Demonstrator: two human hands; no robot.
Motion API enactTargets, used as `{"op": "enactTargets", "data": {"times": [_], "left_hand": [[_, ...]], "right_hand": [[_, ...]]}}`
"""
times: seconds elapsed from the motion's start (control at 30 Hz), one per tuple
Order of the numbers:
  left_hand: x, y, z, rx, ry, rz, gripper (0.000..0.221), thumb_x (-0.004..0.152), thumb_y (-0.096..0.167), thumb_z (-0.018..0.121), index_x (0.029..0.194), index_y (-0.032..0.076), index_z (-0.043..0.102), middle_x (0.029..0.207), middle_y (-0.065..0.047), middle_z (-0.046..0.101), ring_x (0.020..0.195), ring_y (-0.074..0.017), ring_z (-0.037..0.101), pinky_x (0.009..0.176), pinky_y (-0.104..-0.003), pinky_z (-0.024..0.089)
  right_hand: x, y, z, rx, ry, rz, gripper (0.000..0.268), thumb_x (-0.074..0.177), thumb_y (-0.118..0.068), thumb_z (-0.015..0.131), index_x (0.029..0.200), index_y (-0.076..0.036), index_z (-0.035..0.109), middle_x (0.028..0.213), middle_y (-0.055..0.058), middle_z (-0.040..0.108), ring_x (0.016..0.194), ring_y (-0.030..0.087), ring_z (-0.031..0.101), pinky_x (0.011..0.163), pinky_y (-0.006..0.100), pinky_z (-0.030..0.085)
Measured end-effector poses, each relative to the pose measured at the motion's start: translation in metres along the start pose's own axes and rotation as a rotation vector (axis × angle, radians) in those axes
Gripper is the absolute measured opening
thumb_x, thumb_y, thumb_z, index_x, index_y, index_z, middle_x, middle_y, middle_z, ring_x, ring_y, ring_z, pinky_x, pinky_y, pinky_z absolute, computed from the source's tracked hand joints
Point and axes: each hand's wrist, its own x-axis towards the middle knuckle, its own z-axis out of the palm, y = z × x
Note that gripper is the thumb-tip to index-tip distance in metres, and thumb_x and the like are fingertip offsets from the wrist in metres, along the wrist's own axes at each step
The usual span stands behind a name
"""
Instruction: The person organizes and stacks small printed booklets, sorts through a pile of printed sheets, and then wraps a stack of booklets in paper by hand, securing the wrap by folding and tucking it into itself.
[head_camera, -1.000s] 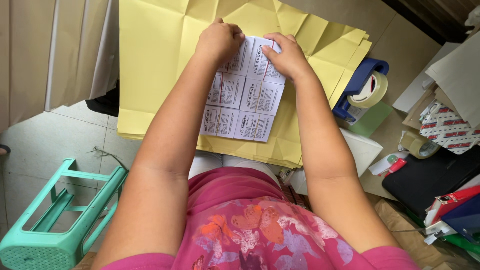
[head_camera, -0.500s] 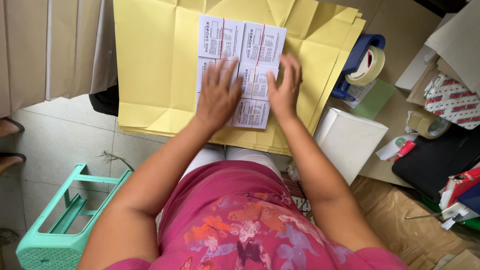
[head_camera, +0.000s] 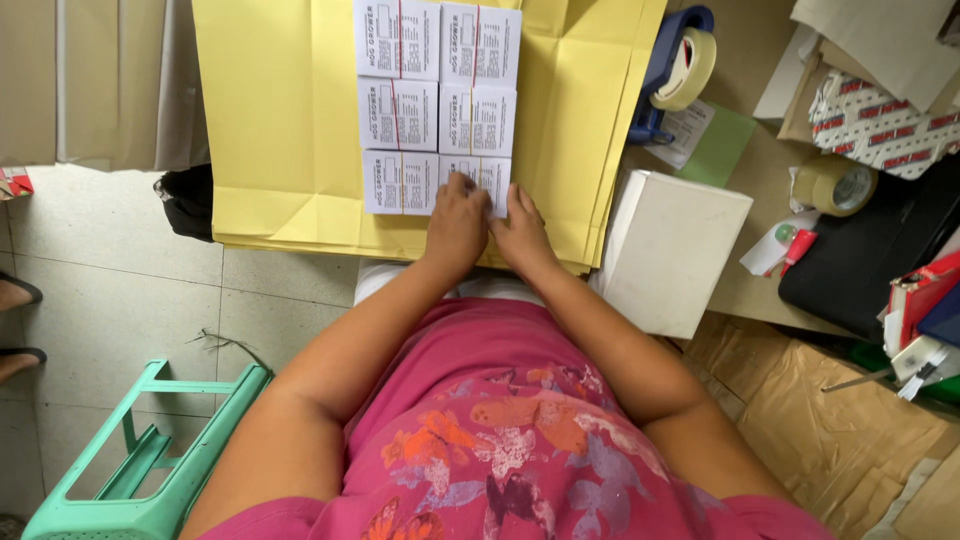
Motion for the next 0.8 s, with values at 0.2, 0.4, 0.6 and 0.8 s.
{"op": "enactTargets", "data": {"times": [0.2,0.4,0.6,0.8], "left_hand": [[0.007,0.008,-0.013,0.321,-0.004,0.057,0.052,0.086,0.015,0.079,0.132,0.004,0.057,0.138,-0.019,0.049,0.128,-0.0371,0.053,0.101,-0.043,0.051],[0.004,0.005,-0.050,0.403,-0.336,0.000,0.079,0.110,0.054,0.031,0.168,0.007,0.007,0.175,-0.016,-0.003,0.160,-0.0367,-0.009,0.129,-0.052,-0.003],[0.015,-0.009,-0.027,0.375,-0.196,0.018,0.077,0.100,0.039,0.060,0.162,0.003,0.032,0.168,-0.022,0.027,0.155,-0.0429,0.024,0.124,-0.056,0.024],[0.029,-0.055,-0.001,0.473,0.320,0.329,0.014,0.092,0.016,0.058,0.102,0.010,0.066,0.100,-0.008,0.064,0.101,-0.0286,0.065,0.086,-0.040,0.051]], "right_hand": [[-0.001,-0.003,-0.011,0.040,0.025,-0.029,0.081,0.099,-0.030,0.058,0.166,-0.005,0.022,0.167,0.022,0.023,0.156,0.039,0.027,0.127,0.049,0.028],[0.013,-0.008,-0.029,0.004,0.091,-0.084,0.082,0.093,-0.026,0.064,0.165,-0.011,0.028,0.163,0.022,0.034,0.150,0.041,0.039,0.124,0.053,0.034],[0.046,-0.014,-0.032,-0.384,0.374,-0.680,0.057,0.095,-0.013,0.069,0.149,-0.003,0.054,0.153,0.028,0.043,0.141,0.048,0.044,0.118,0.062,0.031],[0.117,-0.004,-0.050,-0.800,0.375,-1.081,0.051,0.088,-0.032,0.079,0.127,-0.006,0.062,0.133,0.017,0.057,0.126,0.037,0.055,0.105,0.044,0.050]]}}
